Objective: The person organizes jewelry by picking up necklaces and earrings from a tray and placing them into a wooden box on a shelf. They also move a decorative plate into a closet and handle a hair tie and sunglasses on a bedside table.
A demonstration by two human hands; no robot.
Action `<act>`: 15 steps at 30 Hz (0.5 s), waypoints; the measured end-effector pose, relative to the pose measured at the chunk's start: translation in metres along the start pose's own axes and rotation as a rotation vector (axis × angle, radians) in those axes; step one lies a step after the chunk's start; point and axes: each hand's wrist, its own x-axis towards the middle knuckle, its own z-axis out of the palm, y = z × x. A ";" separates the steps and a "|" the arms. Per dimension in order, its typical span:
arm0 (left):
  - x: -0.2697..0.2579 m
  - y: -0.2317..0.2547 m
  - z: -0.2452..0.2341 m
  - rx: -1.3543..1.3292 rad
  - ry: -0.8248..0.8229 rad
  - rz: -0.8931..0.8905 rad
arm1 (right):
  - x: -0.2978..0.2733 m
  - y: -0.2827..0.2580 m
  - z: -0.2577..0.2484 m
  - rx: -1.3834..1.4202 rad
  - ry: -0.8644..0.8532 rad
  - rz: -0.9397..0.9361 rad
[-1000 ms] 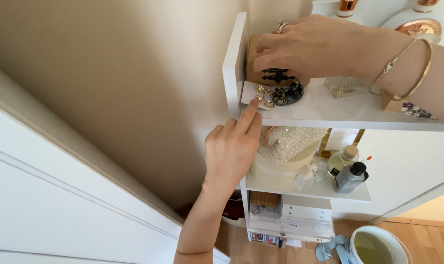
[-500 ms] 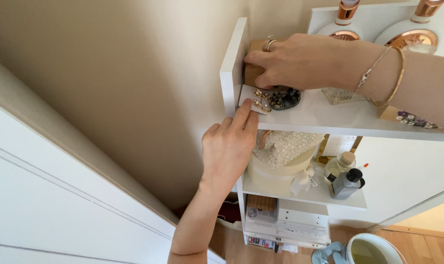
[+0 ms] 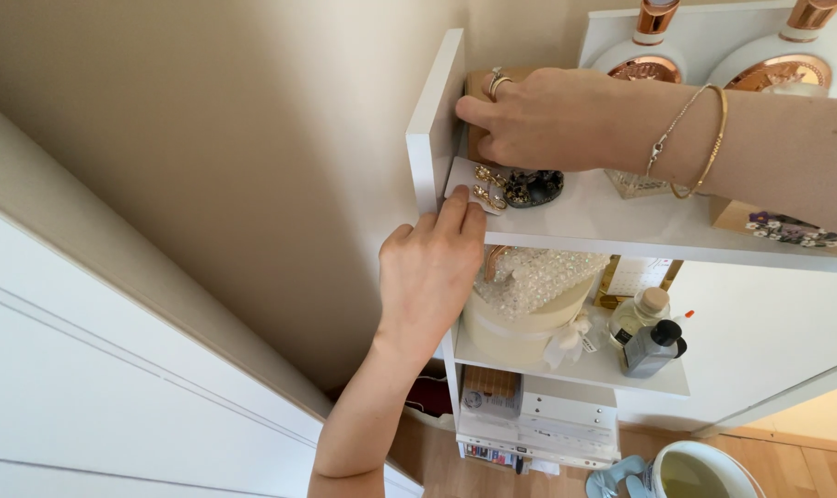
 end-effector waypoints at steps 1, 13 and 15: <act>0.000 0.000 0.000 0.003 -0.002 -0.001 | 0.001 0.000 0.002 0.001 -0.002 -0.003; -0.001 0.001 0.000 -0.011 0.006 -0.012 | -0.004 0.006 0.001 0.107 -0.047 -0.032; -0.001 0.001 0.000 -0.020 0.011 -0.014 | -0.008 0.008 0.005 0.124 -0.011 -0.025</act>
